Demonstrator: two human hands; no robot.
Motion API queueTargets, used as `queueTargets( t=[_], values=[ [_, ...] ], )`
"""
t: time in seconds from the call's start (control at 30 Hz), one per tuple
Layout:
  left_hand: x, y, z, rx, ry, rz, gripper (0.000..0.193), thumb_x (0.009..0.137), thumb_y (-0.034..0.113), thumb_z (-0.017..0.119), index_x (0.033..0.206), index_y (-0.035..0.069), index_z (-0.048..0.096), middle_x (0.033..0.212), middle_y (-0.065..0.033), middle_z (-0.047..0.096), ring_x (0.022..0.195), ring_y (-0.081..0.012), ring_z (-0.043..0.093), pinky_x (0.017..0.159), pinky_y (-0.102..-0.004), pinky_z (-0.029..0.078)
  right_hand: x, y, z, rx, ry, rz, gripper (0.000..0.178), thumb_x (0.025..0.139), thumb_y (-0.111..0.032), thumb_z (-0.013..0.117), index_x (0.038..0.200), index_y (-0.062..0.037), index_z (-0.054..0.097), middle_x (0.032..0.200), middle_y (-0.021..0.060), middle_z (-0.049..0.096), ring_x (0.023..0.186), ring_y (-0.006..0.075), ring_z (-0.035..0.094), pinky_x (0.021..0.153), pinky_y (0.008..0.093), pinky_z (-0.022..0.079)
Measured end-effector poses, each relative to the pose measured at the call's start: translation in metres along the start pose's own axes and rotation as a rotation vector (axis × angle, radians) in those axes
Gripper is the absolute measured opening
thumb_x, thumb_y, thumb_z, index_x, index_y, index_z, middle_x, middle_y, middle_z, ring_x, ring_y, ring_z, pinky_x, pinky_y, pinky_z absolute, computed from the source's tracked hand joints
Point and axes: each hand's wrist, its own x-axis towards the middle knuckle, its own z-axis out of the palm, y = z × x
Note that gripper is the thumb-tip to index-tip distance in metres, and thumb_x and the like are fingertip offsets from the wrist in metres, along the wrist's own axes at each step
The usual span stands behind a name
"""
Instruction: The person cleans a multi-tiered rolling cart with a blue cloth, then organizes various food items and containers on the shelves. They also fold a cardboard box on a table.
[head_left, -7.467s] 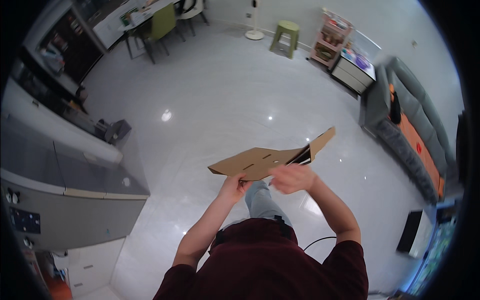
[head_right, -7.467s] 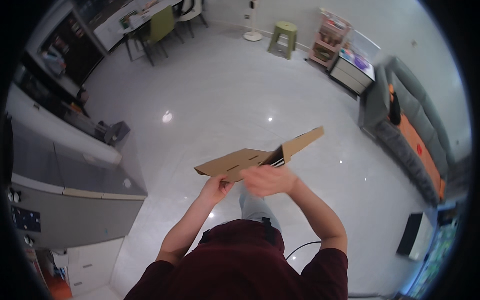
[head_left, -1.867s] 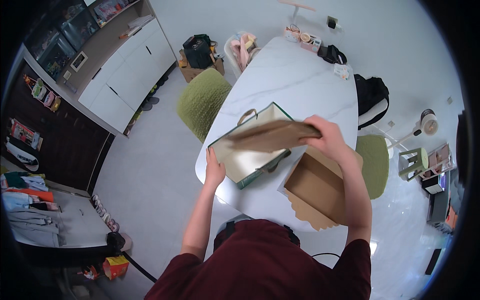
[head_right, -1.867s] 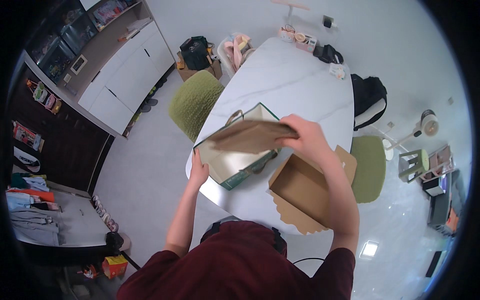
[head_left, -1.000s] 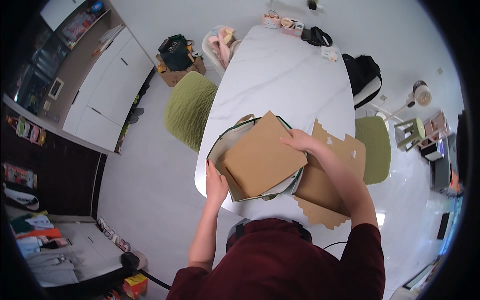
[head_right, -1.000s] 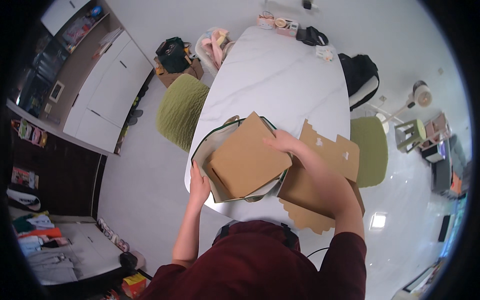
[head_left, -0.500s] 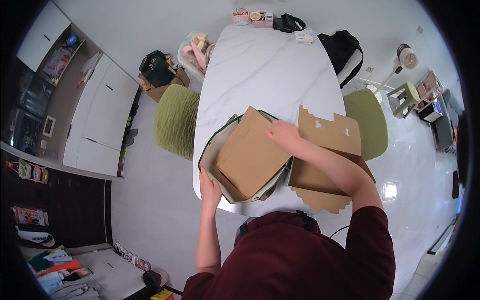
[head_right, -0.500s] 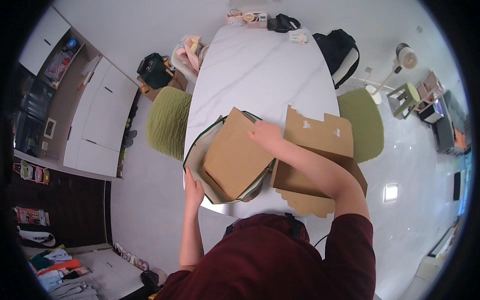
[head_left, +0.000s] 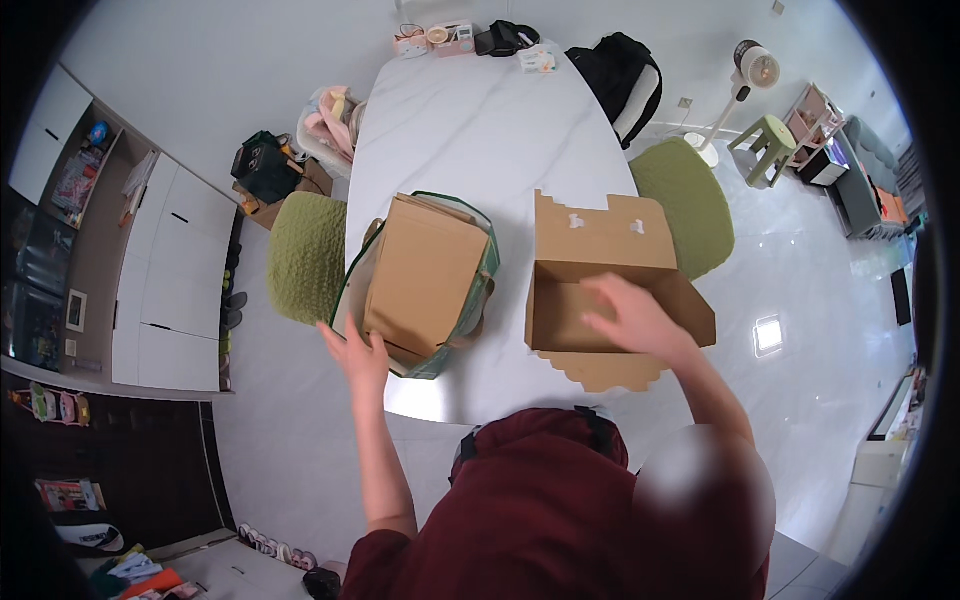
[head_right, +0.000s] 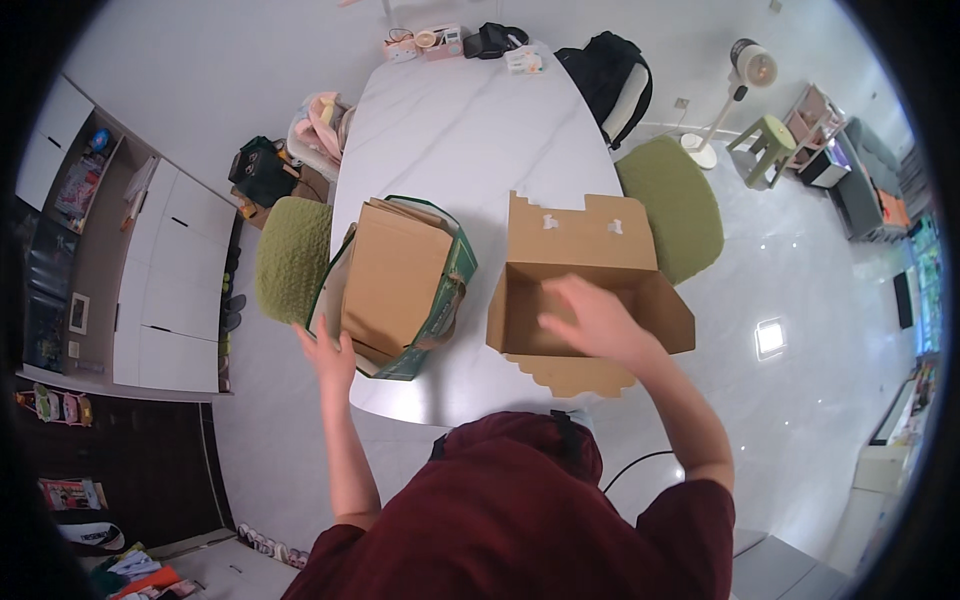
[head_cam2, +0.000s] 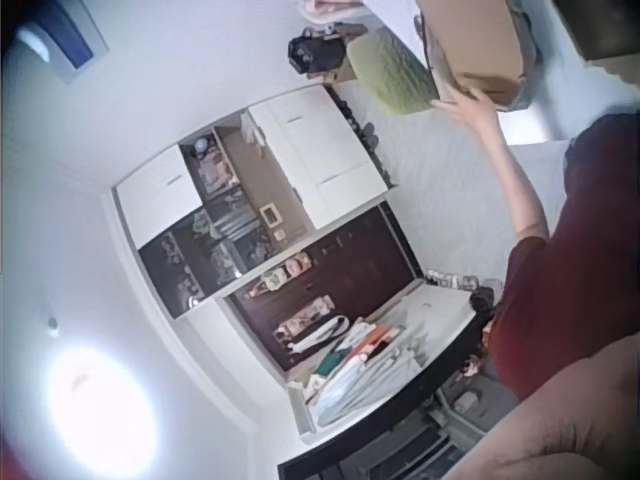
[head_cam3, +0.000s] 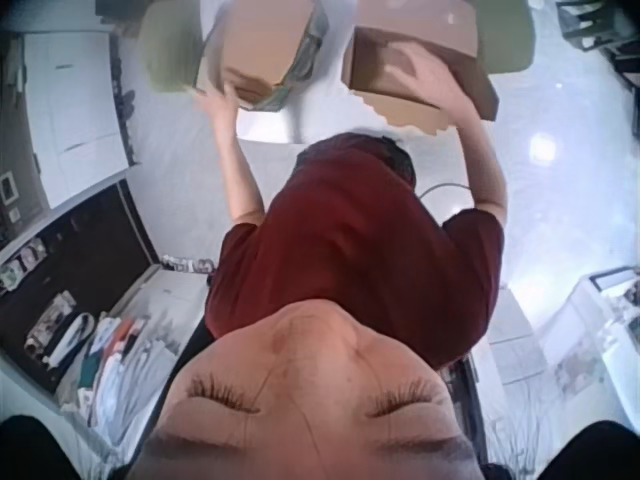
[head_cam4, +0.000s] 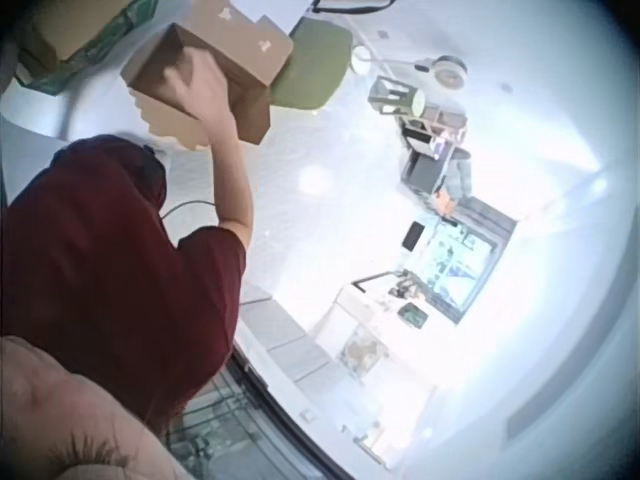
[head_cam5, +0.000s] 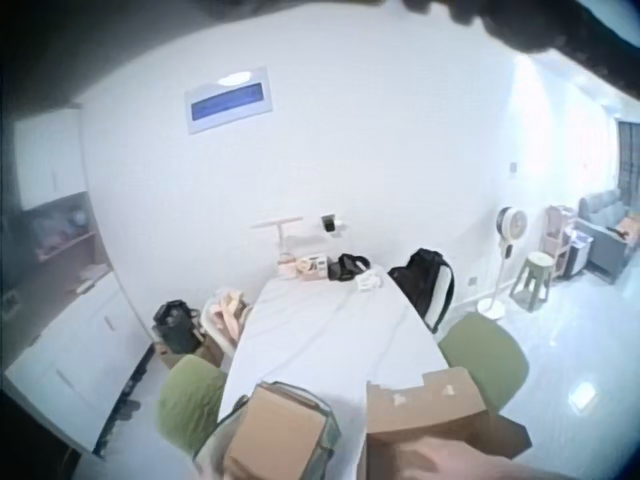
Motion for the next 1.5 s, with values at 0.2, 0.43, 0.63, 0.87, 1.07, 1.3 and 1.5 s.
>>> queueTargets(
  t=[0.2, 0.43, 0.63, 0.87, 1.07, 1.3, 1.5],
  values=[
    [-0.031, 0.129, -0.002, -0.322, -0.098, 0.381, 0.048, 0.086, 0.014, 0.061, 0.131, 0.003, 0.047, 0.148, -0.0302, 0.021, 0.134, -0.0453, 0.027, 0.108, -0.0489, 0.026, -0.086, 0.074, 0.071, -0.507, -0.016, -0.018, 0.047, 0.074, -0.035, 0.074, 0.105, -0.0055, 0.056, 0.097, 0.0129, 0.060, 0.091, 0.0292, 0.061, 0.079, 0.0384, 0.047],
    [-0.071, 0.179, 0.026, -0.554, -0.298, 0.394, 0.047, 0.092, 0.015, 0.057, 0.134, 0.002, 0.044, 0.151, -0.0195, 0.026, 0.136, -0.0342, 0.031, 0.108, -0.0441, 0.030, -0.076, 0.127, 0.063, -0.522, 0.226, -0.112, 0.028, 0.077, -0.033, 0.071, 0.086, -0.0108, 0.058, 0.074, 0.0074, 0.061, 0.070, 0.0262, 0.062, 0.062, 0.0374, 0.048],
    [-0.085, 0.184, 0.025, -1.003, -0.432, 0.091, 0.049, 0.096, 0.016, 0.052, 0.140, 0.002, 0.036, 0.152, -0.0136, 0.026, 0.135, -0.0257, 0.036, 0.108, -0.0392, 0.033, -0.038, 0.096, -0.057, 0.018, 0.514, 0.096, 0.032, 0.082, -0.035, 0.070, 0.080, -0.0051, 0.061, 0.066, 0.0064, 0.061, 0.057, 0.0188, 0.058, 0.054, 0.0325, 0.045],
    [-0.083, 0.219, -0.001, -1.011, -0.220, 0.302, 0.077, 0.090, 0.019, 0.059, 0.150, 0.007, 0.013, 0.154, -0.0174, 0.019, 0.141, -0.0310, 0.025, 0.112, -0.0463, 0.024, 0.006, 0.079, -0.113, 0.903, 0.308, 0.305, 0.044, 0.095, -0.042, 0.055, 0.094, 0.0008, 0.065, 0.080, -0.0003, 0.063, 0.065, 0.0063, 0.054, 0.059, 0.0252, 0.046],
    [-0.057, 0.254, 0.018, -1.205, -0.517, 0.145, 0.081, 0.088, 0.018, 0.063, 0.149, 0.006, 0.012, 0.153, -0.0165, 0.020, 0.138, -0.0335, 0.029, 0.110, -0.0460, 0.030, 0.006, 0.124, -0.060, 1.037, 0.285, 0.456, 0.057, 0.097, -0.051, 0.043, 0.124, -0.0019, 0.055, 0.109, 0.0057, 0.062, 0.095, 0.0130, 0.058, 0.083, 0.0284, 0.047],
    [-0.068, 0.268, 0.086, -0.879, -0.743, 0.077, 0.081, 0.082, 0.037, 0.071, 0.137, -0.009, 0.033, 0.127, -0.0200, 0.054, 0.119, -0.0256, 0.051, 0.102, -0.0351, 0.039, -0.008, 0.192, 0.035, 1.116, 0.325, 0.666, 0.063, 0.098, -0.052, 0.035, 0.141, -0.0060, 0.035, 0.136, 0.0107, 0.047, 0.124, 0.0210, 0.045, 0.103, 0.0343, 0.037],
    [-0.087, 0.228, 0.146, -0.483, -0.910, -0.064, 0.079, 0.080, 0.038, 0.070, 0.133, -0.009, 0.035, 0.125, -0.0261, 0.055, 0.119, -0.0353, 0.052, 0.100, -0.0386, 0.041, -0.035, 0.205, 0.075, 0.679, 0.436, 0.575, 0.084, 0.090, -0.056, 0.050, 0.142, 0.0058, 0.027, 0.137, 0.0239, 0.043, 0.126, 0.0326, 0.042, 0.106, 0.0386, 0.034]
  ],
)
